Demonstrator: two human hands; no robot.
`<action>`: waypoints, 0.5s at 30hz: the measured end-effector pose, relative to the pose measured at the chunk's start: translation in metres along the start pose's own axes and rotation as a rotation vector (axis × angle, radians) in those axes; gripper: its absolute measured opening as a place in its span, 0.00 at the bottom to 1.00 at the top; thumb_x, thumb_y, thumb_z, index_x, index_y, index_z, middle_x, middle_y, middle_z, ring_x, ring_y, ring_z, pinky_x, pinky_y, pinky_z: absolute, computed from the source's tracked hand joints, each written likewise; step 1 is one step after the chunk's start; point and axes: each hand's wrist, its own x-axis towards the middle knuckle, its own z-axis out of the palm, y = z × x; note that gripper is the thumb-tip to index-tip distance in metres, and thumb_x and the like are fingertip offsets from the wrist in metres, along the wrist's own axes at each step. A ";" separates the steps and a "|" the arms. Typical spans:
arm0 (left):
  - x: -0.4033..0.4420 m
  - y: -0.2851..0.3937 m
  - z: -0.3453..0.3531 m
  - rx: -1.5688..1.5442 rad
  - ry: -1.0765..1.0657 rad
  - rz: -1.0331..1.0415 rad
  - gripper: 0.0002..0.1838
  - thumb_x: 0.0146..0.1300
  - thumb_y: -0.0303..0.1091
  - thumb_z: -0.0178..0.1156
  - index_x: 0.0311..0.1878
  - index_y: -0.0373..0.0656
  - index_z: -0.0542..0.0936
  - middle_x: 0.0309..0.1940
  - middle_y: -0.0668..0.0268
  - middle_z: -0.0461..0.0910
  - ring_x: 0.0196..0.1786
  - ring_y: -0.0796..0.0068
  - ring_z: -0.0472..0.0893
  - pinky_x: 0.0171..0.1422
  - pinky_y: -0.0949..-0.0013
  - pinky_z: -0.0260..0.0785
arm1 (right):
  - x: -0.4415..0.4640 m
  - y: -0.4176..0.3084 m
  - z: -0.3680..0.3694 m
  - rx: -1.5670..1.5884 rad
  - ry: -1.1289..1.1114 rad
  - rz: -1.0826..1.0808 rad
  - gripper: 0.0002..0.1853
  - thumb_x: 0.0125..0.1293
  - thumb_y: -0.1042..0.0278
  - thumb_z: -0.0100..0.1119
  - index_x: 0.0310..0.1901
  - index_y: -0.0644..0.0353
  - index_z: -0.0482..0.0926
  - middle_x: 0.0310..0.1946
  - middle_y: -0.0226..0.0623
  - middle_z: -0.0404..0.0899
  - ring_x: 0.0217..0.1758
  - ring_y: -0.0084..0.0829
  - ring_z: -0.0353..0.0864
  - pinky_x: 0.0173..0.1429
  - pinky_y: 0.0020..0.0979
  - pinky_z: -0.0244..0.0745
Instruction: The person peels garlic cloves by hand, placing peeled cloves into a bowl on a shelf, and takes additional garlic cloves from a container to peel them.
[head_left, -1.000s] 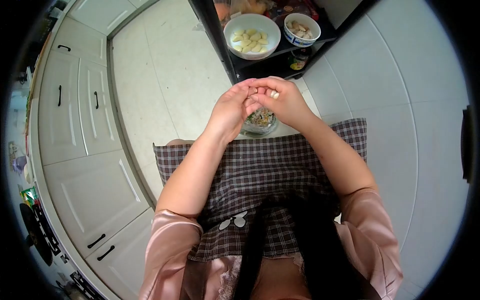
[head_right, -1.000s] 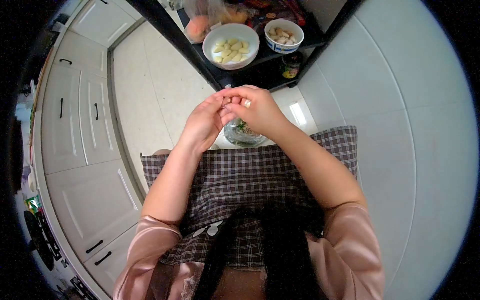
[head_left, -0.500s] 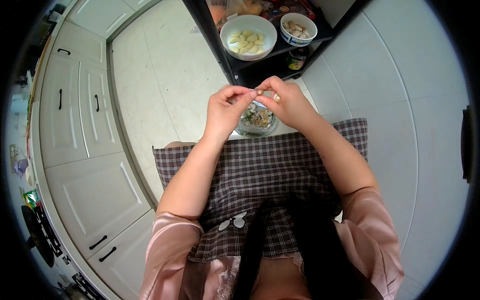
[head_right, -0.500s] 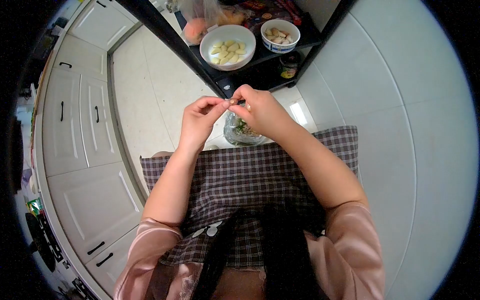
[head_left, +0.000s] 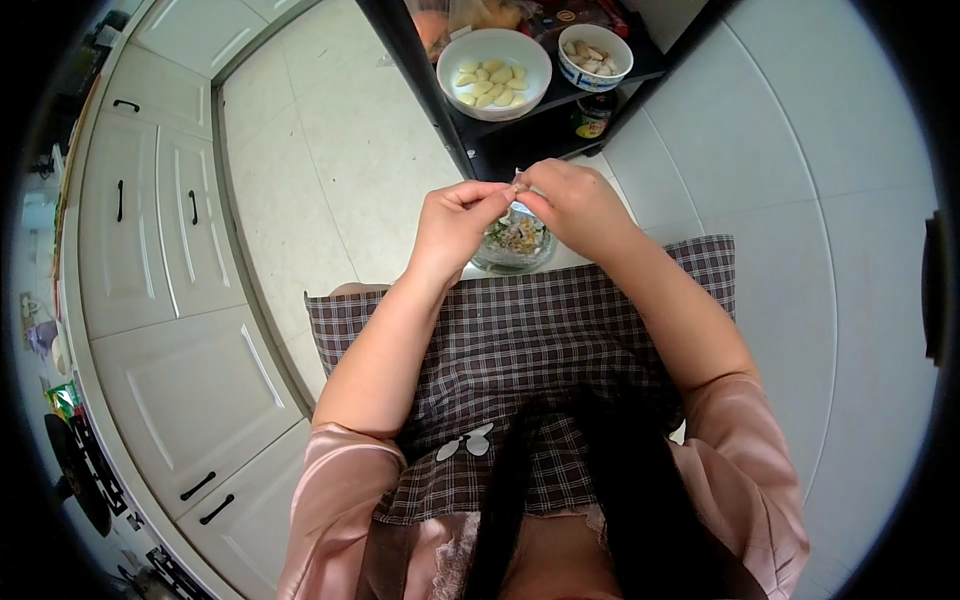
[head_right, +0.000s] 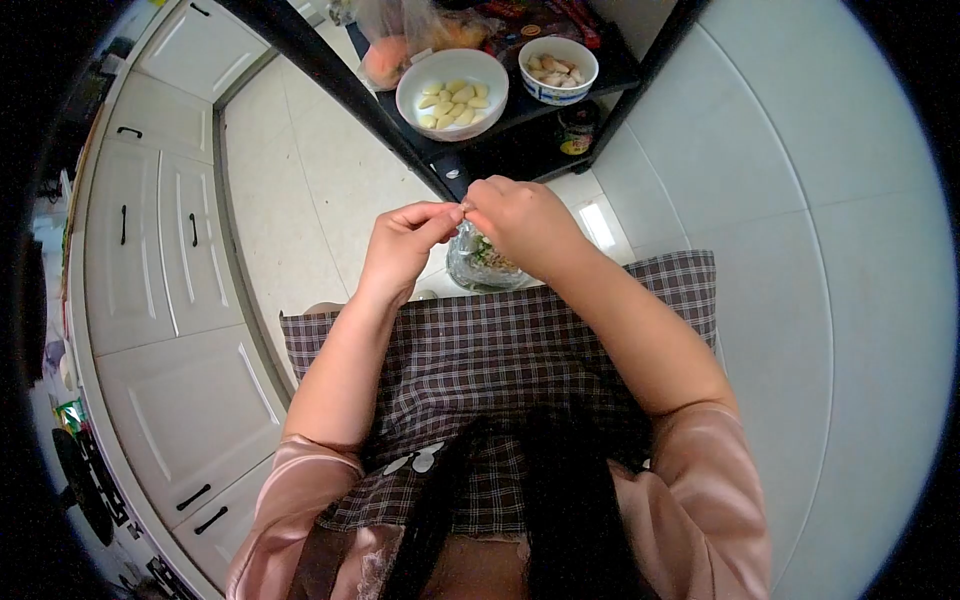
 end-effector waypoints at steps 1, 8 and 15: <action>0.000 0.000 0.000 0.000 0.001 0.000 0.07 0.57 0.29 0.63 0.35 0.35 0.82 0.28 0.66 0.81 0.30 0.82 0.75 0.38 0.79 0.68 | -0.001 -0.002 0.002 -0.033 -0.005 -0.019 0.07 0.55 0.69 0.60 0.32 0.59 0.72 0.26 0.39 0.76 0.29 0.43 0.78 0.31 0.37 0.73; 0.001 -0.002 -0.001 0.078 0.083 -0.001 0.04 0.54 0.24 0.59 0.30 0.34 0.80 0.25 0.68 0.79 0.28 0.85 0.74 0.34 0.81 0.66 | -0.003 -0.014 0.002 -0.102 -0.056 -0.012 0.10 0.52 0.69 0.62 0.30 0.60 0.70 0.25 0.41 0.74 0.28 0.44 0.77 0.30 0.37 0.72; 0.003 0.006 -0.002 0.023 0.044 0.008 0.05 0.56 0.27 0.57 0.33 0.37 0.79 0.25 0.71 0.77 0.29 0.84 0.71 0.36 0.79 0.64 | 0.010 -0.006 -0.011 0.878 -0.035 0.624 0.08 0.56 0.71 0.65 0.35 0.64 0.77 0.28 0.30 0.79 0.29 0.15 0.75 0.32 0.20 0.71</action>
